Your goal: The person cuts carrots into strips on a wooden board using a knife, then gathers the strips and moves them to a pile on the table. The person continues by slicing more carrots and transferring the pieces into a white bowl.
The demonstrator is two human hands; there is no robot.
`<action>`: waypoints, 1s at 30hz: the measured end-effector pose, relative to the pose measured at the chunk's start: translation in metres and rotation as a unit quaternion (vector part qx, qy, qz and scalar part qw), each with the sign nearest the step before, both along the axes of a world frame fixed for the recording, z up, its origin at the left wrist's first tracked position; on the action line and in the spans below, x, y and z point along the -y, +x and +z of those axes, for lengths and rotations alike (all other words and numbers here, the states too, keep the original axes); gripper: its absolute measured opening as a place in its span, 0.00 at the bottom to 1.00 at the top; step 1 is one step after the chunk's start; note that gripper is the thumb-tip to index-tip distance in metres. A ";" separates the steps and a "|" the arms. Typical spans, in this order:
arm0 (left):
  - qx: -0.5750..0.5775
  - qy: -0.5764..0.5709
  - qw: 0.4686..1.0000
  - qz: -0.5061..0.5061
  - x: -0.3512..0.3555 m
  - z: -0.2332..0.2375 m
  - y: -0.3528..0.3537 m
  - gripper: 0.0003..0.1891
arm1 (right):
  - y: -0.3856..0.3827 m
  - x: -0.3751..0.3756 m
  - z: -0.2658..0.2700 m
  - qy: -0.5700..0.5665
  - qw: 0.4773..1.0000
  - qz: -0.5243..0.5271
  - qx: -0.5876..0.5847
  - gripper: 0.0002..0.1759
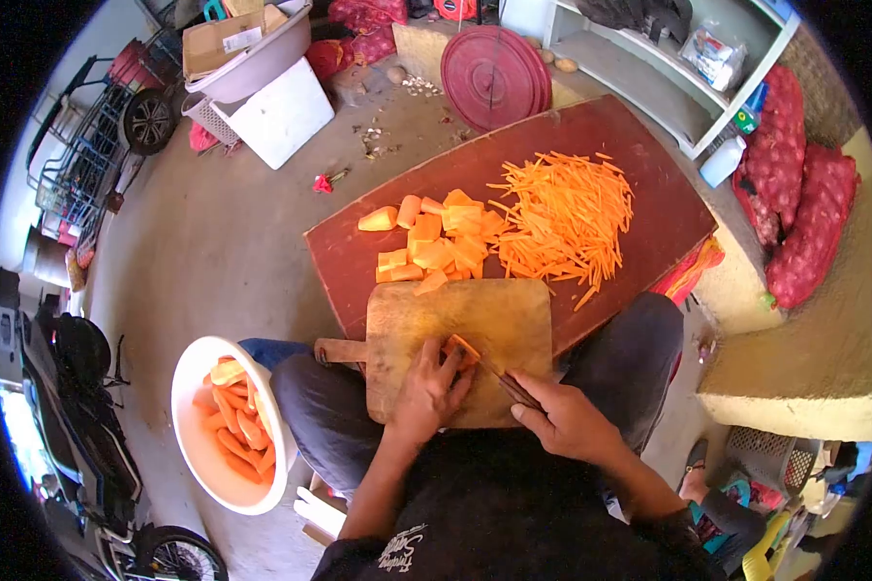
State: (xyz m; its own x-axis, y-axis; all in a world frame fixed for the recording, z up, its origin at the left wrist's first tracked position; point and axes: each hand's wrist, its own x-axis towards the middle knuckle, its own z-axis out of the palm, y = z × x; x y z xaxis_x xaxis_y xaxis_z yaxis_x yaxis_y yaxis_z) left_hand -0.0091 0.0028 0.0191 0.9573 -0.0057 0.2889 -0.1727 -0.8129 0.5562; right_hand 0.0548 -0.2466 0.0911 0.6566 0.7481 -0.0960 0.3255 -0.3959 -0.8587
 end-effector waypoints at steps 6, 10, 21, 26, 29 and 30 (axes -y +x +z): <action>0.011 -0.004 1.000 -0.005 0.002 0.002 0.000 0.22 | -0.008 0.002 0.014 -0.063 0.997 0.016 -0.032 0.32; 0.017 0.001 1.000 -0.005 -0.002 -0.006 -0.003 0.24 | -0.009 0.002 0.023 -0.105 0.993 0.033 -0.051 0.35; -0.002 0.009 1.000 -0.019 -0.004 -0.004 0.000 0.24 | -0.011 -0.004 0.027 -0.155 0.985 0.011 -0.069 0.31; -0.017 -0.005 1.000 -0.022 -0.005 -0.004 0.000 0.22 | 0.008 -0.036 -0.011 -0.075 0.996 0.027 0.031 0.29; -0.007 -0.009 1.000 -0.010 -0.004 -0.004 -0.003 0.21 | 0.009 -0.037 -0.012 -0.030 0.997 0.019 0.066 0.26; 0.005 -0.009 1.000 -0.002 -0.001 -0.005 -0.003 0.20 | 0.009 -0.035 -0.009 -0.031 0.998 0.015 0.059 0.25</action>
